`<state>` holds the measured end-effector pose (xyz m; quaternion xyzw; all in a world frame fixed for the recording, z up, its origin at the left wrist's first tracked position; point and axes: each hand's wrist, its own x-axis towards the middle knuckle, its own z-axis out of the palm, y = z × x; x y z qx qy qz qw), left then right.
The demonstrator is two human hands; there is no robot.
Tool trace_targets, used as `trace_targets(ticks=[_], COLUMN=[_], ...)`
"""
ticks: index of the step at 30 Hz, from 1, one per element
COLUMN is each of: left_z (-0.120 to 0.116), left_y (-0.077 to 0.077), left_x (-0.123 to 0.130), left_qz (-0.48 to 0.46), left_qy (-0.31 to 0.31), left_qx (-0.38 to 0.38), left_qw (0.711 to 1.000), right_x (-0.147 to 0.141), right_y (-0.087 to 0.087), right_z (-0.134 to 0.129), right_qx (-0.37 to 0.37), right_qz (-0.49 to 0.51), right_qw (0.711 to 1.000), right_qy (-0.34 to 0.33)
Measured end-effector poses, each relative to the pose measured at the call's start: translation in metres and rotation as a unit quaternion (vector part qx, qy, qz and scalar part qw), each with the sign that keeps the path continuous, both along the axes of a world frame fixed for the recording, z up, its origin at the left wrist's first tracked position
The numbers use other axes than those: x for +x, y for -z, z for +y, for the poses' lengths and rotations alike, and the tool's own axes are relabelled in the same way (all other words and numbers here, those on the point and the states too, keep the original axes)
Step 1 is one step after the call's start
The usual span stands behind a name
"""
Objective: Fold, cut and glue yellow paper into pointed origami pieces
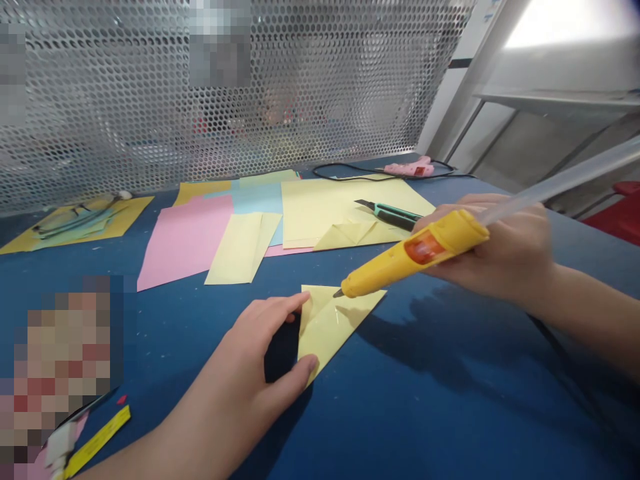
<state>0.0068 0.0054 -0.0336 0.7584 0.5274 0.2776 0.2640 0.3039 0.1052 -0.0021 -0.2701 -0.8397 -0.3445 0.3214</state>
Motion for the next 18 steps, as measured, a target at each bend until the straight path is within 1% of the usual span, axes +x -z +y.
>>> trace_targets(ticks=[3,5,10,13,18], left_z=[-0.001,0.000,0.002,0.002,0.000], left_y=[-0.001,-0.001,0.001,0.001,-0.001], left_x=[-0.001,-0.002,-0.002,-0.002,-0.002], left_qz=[0.004,0.006,0.005,0.006,0.008], left_qy=[-0.004,-0.006,-0.006,-0.005,-0.004], left_qx=[-0.002,-0.002,0.004,0.003,0.000], left_qw=[1.000,1.000,1.000,1.000,1.000], right_x=[0.000,-0.003,-0.019,-0.024,-0.025], right_y=[-0.001,-0.003,-0.010,-0.011,-0.013], right_z=[-0.004,-0.007,-0.013,-0.014,-0.015], right_qx=[-0.034,-0.050,-0.058,-0.044,-0.040], right_qz=[0.001,0.006,-0.004,-0.005,-0.013], right_qw=[0.999,0.998,0.992,0.992,0.993], right_qy=[-0.022,-0.048,-0.108,-0.117,-0.111])
